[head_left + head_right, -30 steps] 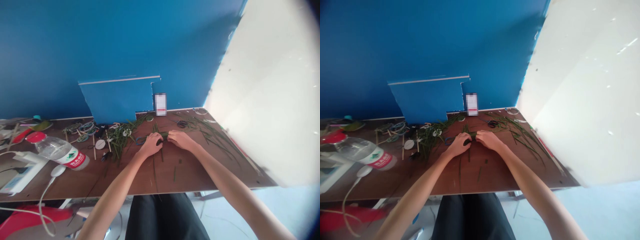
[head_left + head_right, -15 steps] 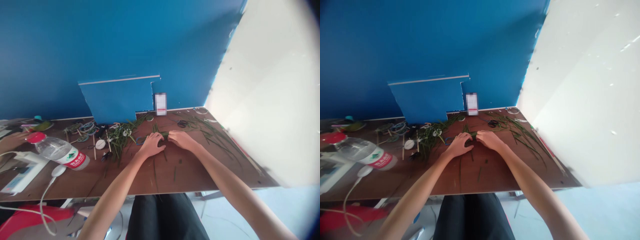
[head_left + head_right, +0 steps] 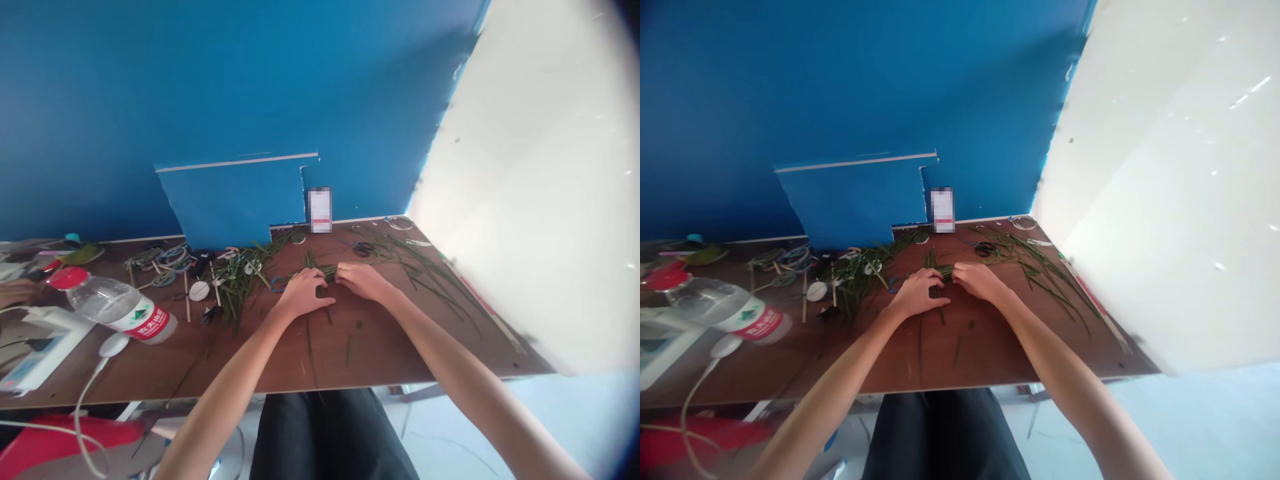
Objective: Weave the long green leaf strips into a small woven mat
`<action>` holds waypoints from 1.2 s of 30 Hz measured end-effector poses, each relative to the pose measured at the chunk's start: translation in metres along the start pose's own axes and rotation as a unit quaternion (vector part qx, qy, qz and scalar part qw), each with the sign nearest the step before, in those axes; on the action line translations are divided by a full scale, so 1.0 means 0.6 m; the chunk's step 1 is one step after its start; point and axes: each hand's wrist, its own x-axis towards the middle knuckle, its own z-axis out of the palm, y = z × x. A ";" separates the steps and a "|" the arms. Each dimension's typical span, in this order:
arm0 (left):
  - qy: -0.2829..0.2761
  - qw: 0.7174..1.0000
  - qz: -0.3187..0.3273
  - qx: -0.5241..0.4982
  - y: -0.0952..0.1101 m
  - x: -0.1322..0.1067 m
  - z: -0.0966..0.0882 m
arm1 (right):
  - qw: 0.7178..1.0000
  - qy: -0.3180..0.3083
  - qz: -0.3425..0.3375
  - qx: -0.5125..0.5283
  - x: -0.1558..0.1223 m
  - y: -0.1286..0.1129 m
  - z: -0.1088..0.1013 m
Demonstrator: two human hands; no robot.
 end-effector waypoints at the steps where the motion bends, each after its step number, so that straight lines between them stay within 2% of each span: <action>1: 0.000 1.000 -0.001 -0.001 0.000 0.000 0.000 | 1.000 -0.001 0.000 -0.003 0.000 0.000 0.000; 12: 0.023 0.998 -0.028 -0.042 -0.008 0.005 0.015 | 1.000 0.014 -0.011 0.005 -0.002 0.000 0.000; 23: 0.023 0.999 -0.004 -0.043 -0.014 0.003 0.010 | 0.999 0.014 -0.008 0.029 -0.003 -0.001 -0.003; 36: 0.015 1.000 -0.022 -0.007 0.005 0.002 0.006 | 1.000 0.002 0.000 0.014 -0.002 -0.001 -0.003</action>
